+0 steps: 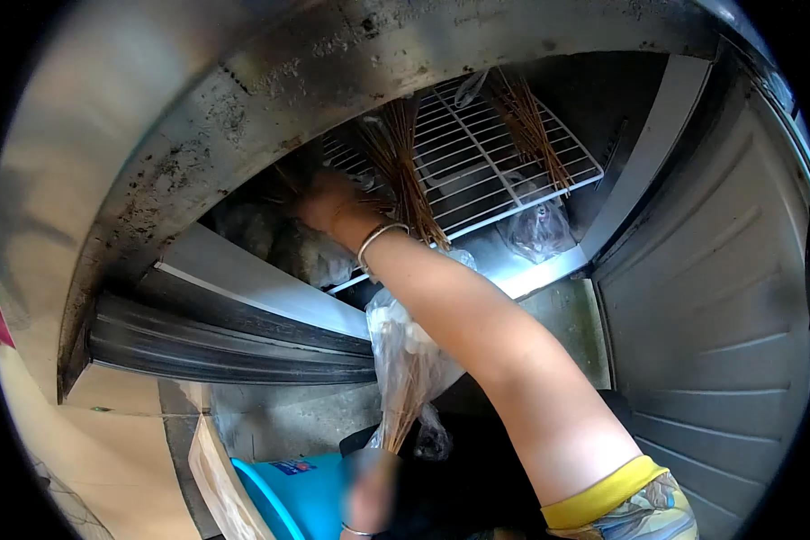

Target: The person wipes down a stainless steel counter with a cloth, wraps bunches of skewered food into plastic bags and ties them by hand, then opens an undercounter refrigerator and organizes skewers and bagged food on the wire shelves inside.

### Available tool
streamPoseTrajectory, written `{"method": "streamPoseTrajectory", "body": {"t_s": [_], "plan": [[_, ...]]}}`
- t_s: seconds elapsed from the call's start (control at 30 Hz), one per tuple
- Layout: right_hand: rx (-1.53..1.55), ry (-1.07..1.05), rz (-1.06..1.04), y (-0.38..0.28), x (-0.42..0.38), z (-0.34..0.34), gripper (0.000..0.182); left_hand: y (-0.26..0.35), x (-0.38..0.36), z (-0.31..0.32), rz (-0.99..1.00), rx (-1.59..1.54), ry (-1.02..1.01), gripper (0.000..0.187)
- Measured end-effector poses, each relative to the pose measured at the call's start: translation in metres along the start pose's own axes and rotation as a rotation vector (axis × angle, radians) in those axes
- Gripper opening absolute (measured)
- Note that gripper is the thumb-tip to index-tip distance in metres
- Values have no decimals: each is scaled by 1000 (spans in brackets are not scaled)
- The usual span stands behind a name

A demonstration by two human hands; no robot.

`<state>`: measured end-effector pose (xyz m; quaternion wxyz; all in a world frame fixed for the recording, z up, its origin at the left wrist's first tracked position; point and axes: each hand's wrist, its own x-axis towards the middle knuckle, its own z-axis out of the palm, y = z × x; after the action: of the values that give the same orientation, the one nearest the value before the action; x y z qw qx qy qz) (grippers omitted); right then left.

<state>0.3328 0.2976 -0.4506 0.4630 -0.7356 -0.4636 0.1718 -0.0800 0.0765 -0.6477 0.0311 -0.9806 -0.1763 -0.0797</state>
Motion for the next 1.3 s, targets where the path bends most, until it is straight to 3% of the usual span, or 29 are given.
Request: {"method": "streamPoseTrajectory", "body": {"t_s": [0.1, 0.13, 0.17, 0.2, 0.23, 0.3, 0.4, 0.5, 0.63, 0.9, 1.1, 1.2, 1.3], "plan": [[27, 251, -244, -15, -25, -9, 43, -2, -13, 18, -88, -106, 60, 23], [320, 18, -77, -15, -36, -29, 44, 3, -1, 5, -89, -109, 62, 23], [610, -218, 95, -15, -47, -49, 45, 12, 21, -22, -326, -400, 30, 26], [528, -189, 161, -15, -58, -70, 45, 16, 34, -39, -564, -690, -4, 31], [446, -161, 225, -11, -67, -86, 44, 16, 34, -42, -567, -691, -3, 31], [675, 17, 34, 19, -76, -94, 41, 18, 34, -43, -570, -694, 4, 30], [866, -21, 44, 60, -74, -110, 33, 18, 37, -49, -536, -698, 12, 30], [779, 130, 94, 67, -85, -126, 29, 16, 38, -50, -520, -677, -5, 30], [611, 136, 164, 85, -112, -140, 34, 12, 35, -51, -518, -655, -43, 31], [459, 232, 35, 88, -118, -137, 36, 16, 46, -59, -525, -698, -69, 32], [528, 186, -20, 67, -48, -137, 41, 20, 40, -57, -510, -672, 12, 31], [513, 326, -111, 86, 10, -129, 56, 22, 39, -58, -520, -658, 8, 30], [25, 333, -193, 122, 50, -120, 69, 26, 38, -63, -542, -665, -66, 30]]}}
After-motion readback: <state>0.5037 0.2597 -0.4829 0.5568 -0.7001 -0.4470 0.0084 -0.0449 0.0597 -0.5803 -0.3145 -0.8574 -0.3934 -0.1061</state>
